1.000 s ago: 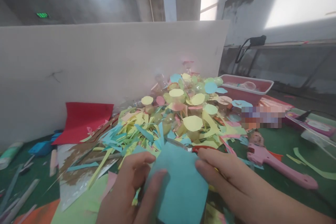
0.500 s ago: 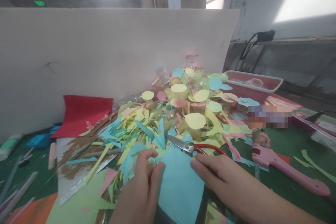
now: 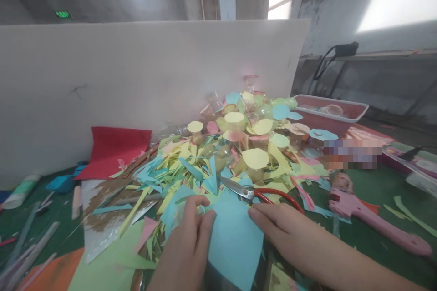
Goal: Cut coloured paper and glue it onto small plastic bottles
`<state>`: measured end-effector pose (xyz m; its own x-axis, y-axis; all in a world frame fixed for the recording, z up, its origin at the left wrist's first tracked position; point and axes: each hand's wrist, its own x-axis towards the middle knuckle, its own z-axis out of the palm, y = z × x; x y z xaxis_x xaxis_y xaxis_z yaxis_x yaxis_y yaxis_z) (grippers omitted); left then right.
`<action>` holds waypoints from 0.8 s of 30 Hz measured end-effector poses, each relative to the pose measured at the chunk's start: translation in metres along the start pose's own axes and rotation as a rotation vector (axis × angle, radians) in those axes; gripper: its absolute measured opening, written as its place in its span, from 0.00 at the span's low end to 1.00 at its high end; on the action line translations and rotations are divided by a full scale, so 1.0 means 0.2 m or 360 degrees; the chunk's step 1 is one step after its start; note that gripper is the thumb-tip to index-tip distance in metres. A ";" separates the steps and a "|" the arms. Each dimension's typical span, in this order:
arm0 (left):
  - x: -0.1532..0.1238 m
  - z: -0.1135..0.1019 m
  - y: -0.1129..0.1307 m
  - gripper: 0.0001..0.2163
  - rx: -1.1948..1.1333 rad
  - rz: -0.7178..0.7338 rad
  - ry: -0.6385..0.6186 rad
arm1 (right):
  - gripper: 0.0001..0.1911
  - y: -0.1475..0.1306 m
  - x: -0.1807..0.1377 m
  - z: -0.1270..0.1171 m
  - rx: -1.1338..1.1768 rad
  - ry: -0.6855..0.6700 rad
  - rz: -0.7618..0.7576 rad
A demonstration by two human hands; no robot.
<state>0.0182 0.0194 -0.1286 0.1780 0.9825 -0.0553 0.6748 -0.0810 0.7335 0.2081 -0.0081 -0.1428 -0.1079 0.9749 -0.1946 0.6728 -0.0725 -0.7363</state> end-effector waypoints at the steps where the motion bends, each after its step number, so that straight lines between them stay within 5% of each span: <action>1: 0.00 0.00 0.00 0.13 0.0010 0.0003 0.0000 | 0.22 0.00 0.00 0.00 -0.0025 0.0000 -0.0003; 4: -0.01 -0.01 0.03 0.14 0.0072 0.0014 0.0031 | 0.25 0.01 0.01 0.00 -0.0210 0.0095 -0.0088; 6: -0.01 -0.02 0.04 0.15 0.0139 0.0020 0.0093 | 0.25 0.02 0.00 -0.01 -0.0418 0.0363 -0.0233; 11: 0.02 -0.10 0.00 0.22 0.0333 0.0128 0.0426 | 0.29 0.01 -0.04 -0.04 -0.0801 0.1037 -0.1079; 16: 0.04 -0.16 -0.06 0.23 0.0359 0.0319 0.0617 | 0.19 0.02 -0.02 0.10 -0.1349 0.1035 -0.1730; 24: 0.04 -0.18 -0.05 0.22 0.0454 0.0376 0.0625 | 0.19 0.03 -0.01 0.15 -0.1268 0.1087 -0.1726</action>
<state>-0.0120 0.0338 -0.1119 0.1040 0.9164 0.3865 0.8263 -0.2959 0.4792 0.1905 -0.0158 -0.1653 -0.5981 0.4035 0.6924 0.7268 0.6371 0.2565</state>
